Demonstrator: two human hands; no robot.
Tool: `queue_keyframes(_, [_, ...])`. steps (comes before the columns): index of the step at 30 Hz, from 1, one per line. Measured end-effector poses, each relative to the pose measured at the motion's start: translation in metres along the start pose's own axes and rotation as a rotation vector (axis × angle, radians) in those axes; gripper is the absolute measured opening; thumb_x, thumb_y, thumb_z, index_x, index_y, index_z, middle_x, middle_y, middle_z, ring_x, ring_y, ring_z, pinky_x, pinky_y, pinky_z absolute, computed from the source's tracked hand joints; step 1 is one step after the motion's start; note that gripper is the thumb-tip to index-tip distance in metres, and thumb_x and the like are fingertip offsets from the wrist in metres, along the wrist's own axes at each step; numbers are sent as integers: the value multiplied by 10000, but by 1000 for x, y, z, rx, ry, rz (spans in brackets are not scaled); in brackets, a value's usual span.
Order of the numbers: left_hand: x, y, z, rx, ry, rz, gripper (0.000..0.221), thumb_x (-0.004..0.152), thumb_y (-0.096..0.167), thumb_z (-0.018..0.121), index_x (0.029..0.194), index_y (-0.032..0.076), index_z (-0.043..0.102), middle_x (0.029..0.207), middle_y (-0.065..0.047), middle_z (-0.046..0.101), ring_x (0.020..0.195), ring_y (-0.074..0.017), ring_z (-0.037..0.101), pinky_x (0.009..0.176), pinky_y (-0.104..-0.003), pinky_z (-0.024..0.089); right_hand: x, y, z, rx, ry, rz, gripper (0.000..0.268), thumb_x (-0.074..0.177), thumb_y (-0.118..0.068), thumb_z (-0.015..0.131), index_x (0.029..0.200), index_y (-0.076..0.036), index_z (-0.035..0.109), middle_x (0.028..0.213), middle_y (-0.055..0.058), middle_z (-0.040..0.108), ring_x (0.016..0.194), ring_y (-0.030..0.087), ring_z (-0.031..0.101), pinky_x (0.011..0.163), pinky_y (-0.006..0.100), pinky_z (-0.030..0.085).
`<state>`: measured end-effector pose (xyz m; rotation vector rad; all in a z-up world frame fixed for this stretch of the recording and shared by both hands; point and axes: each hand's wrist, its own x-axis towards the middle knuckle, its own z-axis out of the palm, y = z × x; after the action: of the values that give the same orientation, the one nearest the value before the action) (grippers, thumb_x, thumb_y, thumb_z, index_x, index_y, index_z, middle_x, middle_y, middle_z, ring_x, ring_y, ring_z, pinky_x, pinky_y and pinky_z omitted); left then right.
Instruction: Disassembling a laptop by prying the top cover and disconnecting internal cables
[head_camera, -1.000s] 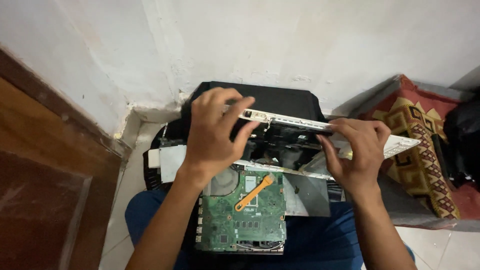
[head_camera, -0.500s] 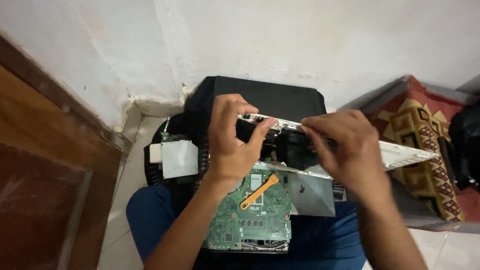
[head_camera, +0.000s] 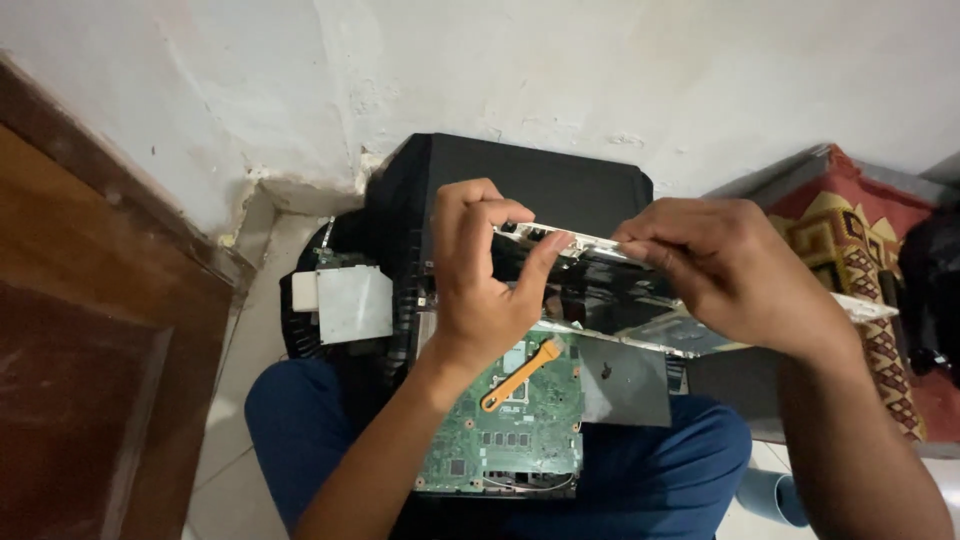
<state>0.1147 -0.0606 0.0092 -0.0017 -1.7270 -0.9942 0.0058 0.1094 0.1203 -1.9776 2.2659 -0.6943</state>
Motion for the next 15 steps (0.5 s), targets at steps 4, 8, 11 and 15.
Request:
queue_keyframes(4, [-3,-2,5,27,29,11,258,958,204,734,1036,70,528,1019,-100,452,984,-264,480,866,-392,412,-1,3,1,25,16,14,146,996,-60,591,993,58,678,920,112,748,800,243,713,674,356,544])
queue_keyframes(8, [-5,-8,9,84,41,14,278,953,229,749,1072,84,543,1044,-102,471,1022,-264,483,892,-404,406,-1,6,1,26,11,98,133,1000,-54,595,1021,23,701,893,88,752,758,193,706,654,313,523])
queue_keyframes(11, [-5,-8,11,96,53,17,272,958,243,739,1070,82,550,1042,-107,477,1026,-266,497,896,-409,403,-1,7,0,49,-2,166,132,991,-53,606,1025,7,718,888,72,770,745,159,713,625,289,525])
queue_keyframes(15, [-6,-10,12,107,59,-1,278,948,253,753,1076,95,563,1055,-88,497,1044,-258,524,914,-415,384,4,6,-4,104,-79,230,174,995,-121,593,1048,-37,735,908,53,788,778,153,739,643,279,557])
